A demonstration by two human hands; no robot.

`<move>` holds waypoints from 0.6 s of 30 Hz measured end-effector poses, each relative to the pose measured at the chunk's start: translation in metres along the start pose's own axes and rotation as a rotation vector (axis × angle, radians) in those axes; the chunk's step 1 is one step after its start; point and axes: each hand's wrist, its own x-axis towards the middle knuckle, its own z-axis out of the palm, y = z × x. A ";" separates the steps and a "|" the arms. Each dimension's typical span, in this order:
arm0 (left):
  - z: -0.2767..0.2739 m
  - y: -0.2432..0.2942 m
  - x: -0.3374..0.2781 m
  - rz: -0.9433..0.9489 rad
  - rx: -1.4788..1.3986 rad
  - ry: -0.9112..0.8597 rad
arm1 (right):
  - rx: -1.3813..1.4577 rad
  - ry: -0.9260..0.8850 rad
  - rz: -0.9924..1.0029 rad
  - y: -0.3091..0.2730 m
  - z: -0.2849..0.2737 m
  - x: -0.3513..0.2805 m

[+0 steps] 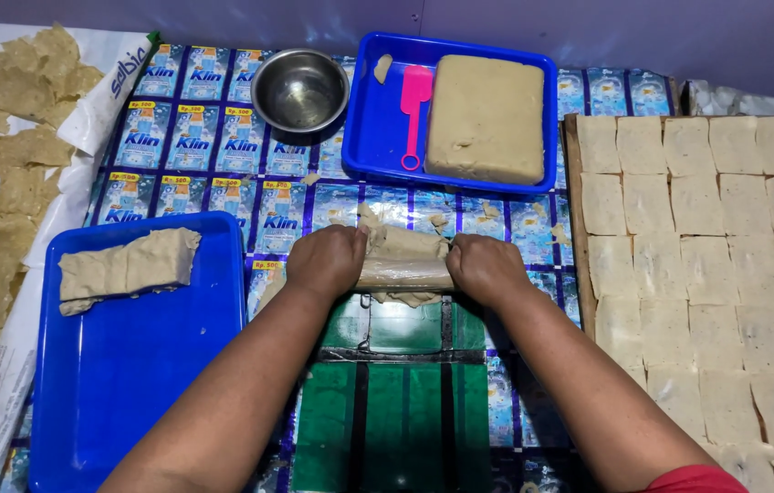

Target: Flattening dough using a wooden rolling pin and cutting it into squares.

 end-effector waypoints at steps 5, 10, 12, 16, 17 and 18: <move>-0.002 0.005 -0.011 0.004 -0.012 0.017 | 0.015 0.035 -0.006 -0.002 0.006 -0.010; 0.010 -0.003 -0.016 0.011 -0.010 0.004 | -0.014 0.079 0.008 0.002 0.024 -0.019; 0.018 -0.008 -0.011 0.061 0.034 0.021 | -0.069 0.146 -0.044 0.010 0.034 -0.012; 0.018 -0.016 0.007 0.138 0.076 0.091 | -0.194 0.216 -0.120 -0.001 -0.002 0.001; 0.012 -0.011 0.006 0.145 0.044 0.216 | -0.079 0.276 -0.042 -0.010 -0.014 0.000; 0.007 -0.006 0.006 0.151 0.012 0.341 | 0.036 0.335 0.039 -0.018 -0.026 0.000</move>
